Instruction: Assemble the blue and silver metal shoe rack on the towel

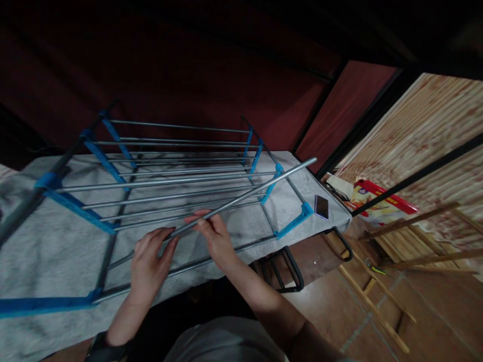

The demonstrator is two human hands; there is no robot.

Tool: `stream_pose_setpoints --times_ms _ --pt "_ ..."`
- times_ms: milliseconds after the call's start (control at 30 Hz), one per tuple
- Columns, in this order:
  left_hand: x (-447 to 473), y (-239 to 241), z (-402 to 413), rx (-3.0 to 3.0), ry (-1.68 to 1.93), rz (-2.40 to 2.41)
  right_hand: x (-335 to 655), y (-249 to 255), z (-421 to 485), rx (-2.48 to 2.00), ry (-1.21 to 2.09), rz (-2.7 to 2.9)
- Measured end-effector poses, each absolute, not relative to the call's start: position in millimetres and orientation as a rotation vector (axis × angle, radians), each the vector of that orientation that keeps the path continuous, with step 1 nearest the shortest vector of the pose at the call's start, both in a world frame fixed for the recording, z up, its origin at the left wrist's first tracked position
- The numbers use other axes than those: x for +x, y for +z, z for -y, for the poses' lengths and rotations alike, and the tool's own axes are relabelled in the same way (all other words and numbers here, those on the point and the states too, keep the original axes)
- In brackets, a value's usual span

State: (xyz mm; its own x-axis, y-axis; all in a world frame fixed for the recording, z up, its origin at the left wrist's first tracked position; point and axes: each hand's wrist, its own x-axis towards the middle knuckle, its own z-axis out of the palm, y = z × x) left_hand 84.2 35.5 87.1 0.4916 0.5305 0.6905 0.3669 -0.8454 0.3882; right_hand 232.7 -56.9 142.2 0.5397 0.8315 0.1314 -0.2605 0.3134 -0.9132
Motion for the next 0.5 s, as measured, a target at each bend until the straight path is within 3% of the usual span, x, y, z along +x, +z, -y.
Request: stream_pose_setpoints --times_ms 200,500 --pt "84 96 -27 2.504 1.426 -0.892 259 157 58 -0.990 0.596 0.723" --pt "69 83 -25 2.541 1.354 -0.804 282 183 60 -1.235 0.321 0.793"
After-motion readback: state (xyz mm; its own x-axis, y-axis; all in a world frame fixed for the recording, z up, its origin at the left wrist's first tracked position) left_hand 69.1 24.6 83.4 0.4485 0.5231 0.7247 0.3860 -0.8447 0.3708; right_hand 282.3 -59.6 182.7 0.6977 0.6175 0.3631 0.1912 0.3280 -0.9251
